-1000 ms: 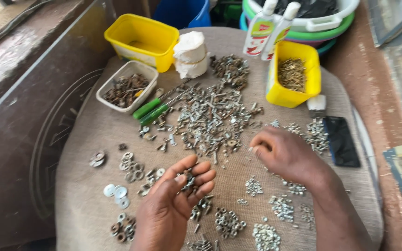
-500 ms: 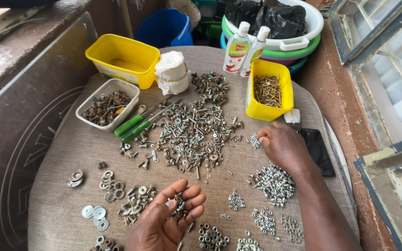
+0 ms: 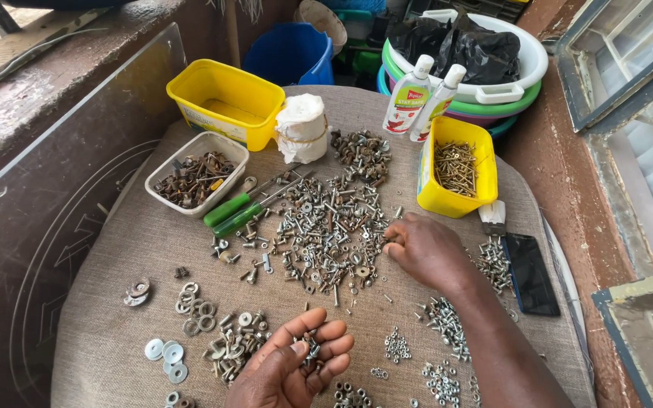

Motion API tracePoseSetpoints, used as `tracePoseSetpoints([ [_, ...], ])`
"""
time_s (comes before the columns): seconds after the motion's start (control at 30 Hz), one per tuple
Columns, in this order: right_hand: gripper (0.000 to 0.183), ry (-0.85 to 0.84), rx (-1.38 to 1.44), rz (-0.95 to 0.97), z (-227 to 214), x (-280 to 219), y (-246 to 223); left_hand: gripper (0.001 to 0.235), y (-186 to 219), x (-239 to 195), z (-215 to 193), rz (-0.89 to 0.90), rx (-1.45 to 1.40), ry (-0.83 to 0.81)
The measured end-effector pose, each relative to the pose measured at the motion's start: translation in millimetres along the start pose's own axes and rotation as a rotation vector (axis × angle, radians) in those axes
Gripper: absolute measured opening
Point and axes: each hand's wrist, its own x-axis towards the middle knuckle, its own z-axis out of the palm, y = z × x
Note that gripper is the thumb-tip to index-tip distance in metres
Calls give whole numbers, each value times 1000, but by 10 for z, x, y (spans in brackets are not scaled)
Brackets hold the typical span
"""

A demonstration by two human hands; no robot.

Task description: The person sorts a mixed pile of metal fasteners on a table, picking up individual screws and washers by hand and placing them into separate small piles. The hands repeatedly reach into the central pile, separate items, and move them to the left or right.

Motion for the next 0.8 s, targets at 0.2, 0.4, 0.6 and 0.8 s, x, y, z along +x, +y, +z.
tracePoseSetpoints([
  [0.2,24,47,132,-165,142,-42,-187,60,30,16,40,-25,-16,35],
  [0.4,22,61,111,-113,0,-19,-121,60,17,39,-21,-19,-48,-11],
  [0.6,25,56,163,-62,-171,-56,-172,58,38,32,-16,-32,-42,-1],
  [0.8,12,44,335,-307,-8,148,-268,58,38,29,-12,-33,-28,-17],
])
